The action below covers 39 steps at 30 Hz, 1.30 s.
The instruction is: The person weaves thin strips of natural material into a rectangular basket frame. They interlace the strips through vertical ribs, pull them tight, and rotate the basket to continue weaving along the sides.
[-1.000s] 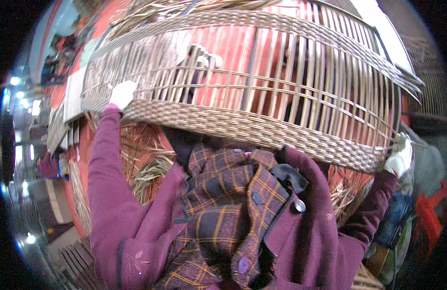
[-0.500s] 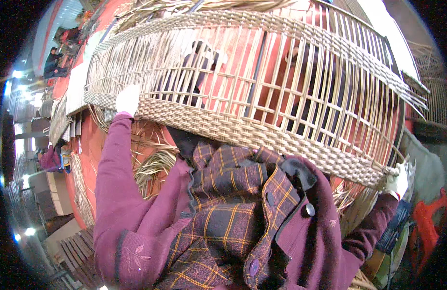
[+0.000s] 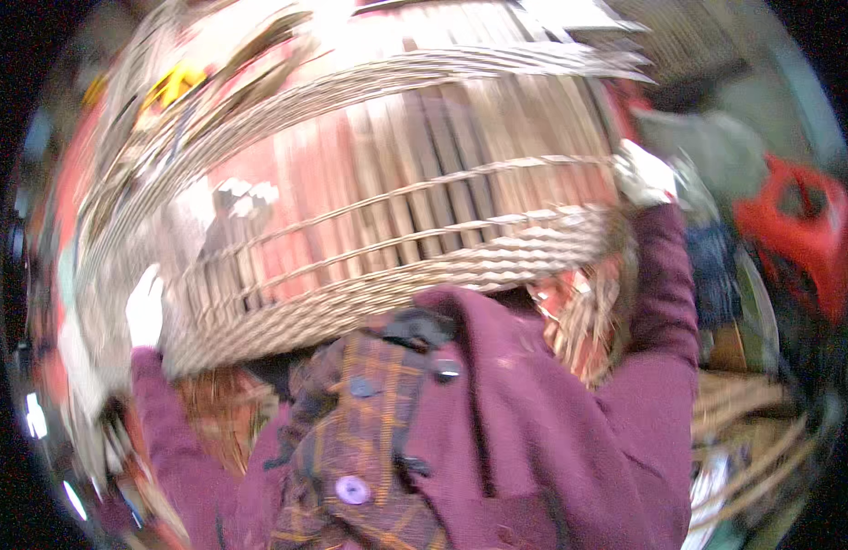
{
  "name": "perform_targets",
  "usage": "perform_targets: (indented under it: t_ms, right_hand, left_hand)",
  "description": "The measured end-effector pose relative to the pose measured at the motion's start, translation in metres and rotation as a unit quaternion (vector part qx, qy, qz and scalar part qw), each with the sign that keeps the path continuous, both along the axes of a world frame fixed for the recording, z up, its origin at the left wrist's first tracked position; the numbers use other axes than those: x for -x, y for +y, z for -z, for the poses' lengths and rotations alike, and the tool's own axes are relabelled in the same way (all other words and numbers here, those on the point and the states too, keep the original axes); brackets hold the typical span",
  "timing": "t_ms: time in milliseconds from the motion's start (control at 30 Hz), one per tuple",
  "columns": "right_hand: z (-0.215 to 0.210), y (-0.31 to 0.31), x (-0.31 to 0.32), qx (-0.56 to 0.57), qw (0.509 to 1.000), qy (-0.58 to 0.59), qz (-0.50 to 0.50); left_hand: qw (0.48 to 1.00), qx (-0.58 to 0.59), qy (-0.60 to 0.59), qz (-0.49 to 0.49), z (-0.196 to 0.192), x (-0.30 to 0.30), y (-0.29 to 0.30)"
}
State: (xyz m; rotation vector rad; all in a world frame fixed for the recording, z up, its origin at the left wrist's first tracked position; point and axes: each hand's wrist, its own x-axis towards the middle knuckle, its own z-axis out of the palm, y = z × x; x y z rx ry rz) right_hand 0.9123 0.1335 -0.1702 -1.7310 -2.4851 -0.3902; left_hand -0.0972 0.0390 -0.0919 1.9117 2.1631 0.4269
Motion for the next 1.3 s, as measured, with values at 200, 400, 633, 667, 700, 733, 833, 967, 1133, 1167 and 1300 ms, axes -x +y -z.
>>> perform_targets:
  t_ms: [200,400,633,667,700,733,833,967,1133,1167,1300]
  right_hand:
    - [-0.042,-0.016,0.062,0.045,0.543,0.738,0.398]
    - [-0.047,-0.024,0.064,0.152,0.536,0.73,0.396]
    - [-0.048,0.027,0.077,0.079,0.56,0.758,0.325]
    - [-0.051,0.042,0.081,0.064,0.591,0.746,0.3]
    - [-0.052,0.059,0.085,0.045,0.623,0.738,0.255]
    - [-0.053,0.08,0.089,0.027,0.623,0.751,0.215]
    - [-0.049,0.148,0.091,-0.013,0.715,0.665,0.214]
    - [-0.029,0.219,0.085,-0.129,0.857,0.433,0.25]
    - [-0.006,0.241,0.067,-0.153,0.918,0.258,0.259]
    - [-0.005,0.241,0.063,-0.124,0.924,0.24,0.269]
    - [-0.003,0.242,0.053,-0.133,0.958,-0.011,0.254]
  left_hand:
    - [0.992,0.118,0.052,0.009,0.035,0.056,0.011]
    - [0.981,0.192,-0.017,0.003,0.042,0.085,0.024]
    - [0.978,0.087,0.168,0.087,0.04,0.068,0.019]
    - [0.973,0.077,0.207,0.073,0.043,0.067,0.02]
    - [0.96,0.04,0.265,0.086,0.046,0.067,0.022]
    - [0.945,0.009,0.314,0.094,0.049,0.067,0.027]
    - [0.914,0.025,0.4,0.069,0.053,0.069,0.054]
    - [0.911,0.026,0.41,0.024,0.049,0.069,0.102]
    - [0.874,0.02,0.486,0.013,0.045,0.058,0.142]
    - [0.868,-0.007,0.497,0.017,0.047,0.055,0.146]
    - [0.89,0.005,0.456,-0.019,0.061,0.062,0.152]
